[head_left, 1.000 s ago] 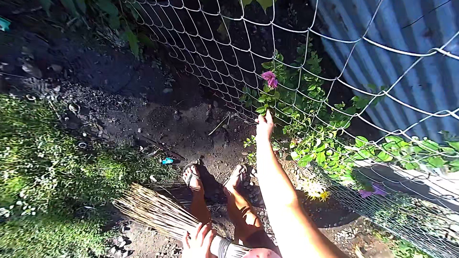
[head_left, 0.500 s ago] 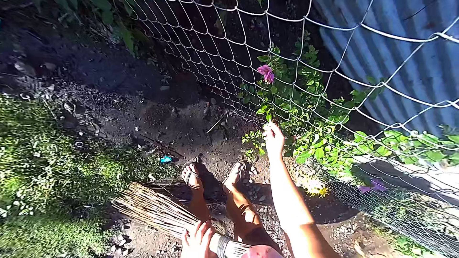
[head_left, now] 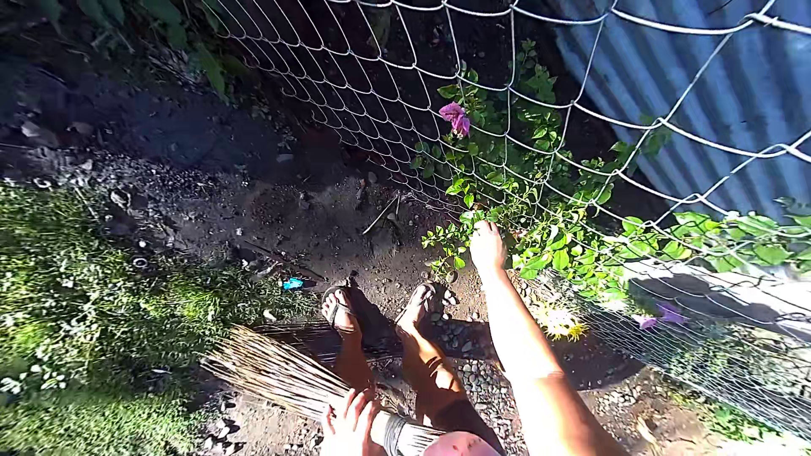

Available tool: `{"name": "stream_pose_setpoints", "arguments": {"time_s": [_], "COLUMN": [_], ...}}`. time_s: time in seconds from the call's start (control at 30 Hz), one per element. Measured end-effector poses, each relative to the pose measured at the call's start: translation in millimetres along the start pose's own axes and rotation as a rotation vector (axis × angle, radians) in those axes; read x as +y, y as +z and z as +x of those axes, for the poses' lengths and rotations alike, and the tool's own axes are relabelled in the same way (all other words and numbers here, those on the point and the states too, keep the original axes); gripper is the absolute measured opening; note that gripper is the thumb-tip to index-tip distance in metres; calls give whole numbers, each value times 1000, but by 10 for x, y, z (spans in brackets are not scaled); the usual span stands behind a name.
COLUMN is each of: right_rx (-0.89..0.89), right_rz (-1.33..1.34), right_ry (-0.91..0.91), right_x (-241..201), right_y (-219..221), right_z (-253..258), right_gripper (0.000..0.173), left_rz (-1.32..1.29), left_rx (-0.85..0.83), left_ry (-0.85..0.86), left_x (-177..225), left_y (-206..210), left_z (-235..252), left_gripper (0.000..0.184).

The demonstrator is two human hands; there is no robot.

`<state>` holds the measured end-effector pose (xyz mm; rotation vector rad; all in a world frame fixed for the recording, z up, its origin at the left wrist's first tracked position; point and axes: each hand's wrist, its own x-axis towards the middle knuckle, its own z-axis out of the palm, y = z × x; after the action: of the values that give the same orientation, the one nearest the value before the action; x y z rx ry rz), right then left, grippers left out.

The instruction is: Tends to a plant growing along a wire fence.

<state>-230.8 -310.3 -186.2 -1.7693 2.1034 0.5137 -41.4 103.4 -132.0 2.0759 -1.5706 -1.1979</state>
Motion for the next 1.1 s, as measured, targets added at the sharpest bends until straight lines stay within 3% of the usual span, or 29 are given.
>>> {"name": "stream_pose_setpoints", "arguments": {"time_s": [0.13, 0.4, 0.57, 0.8, 0.93, 1.1], "right_rx": [-94, -234, -267, -240, -259, -229], "right_rz": [-179, -375, -374, -364, -344, -68], "right_ry": [-106, -343, -371, -408, -313, -55], "right_x": [28, -120, -212, -273, -323, -355], "right_y": [25, 29, -8, -44, -60, -74], "right_z": [1, 288, 390, 462, 511, 590], "right_gripper": [44, 36, 25, 31, 35, 29], "left_rz": [4, 13, 25, 18, 19, 3], "left_rx": [-1, 8, 22, 28, 25, 40], "left_ry": [-3, 17, 14, 3, 1, -3], "left_x": [5, -28, -5, -2, 4, 17], "left_y": [-13, 34, 13, 39, 46, 56], "left_z": [10, -21, -3, 1, 15, 40], "left_gripper": [50, 52, 49, 49, 49, 47]}}
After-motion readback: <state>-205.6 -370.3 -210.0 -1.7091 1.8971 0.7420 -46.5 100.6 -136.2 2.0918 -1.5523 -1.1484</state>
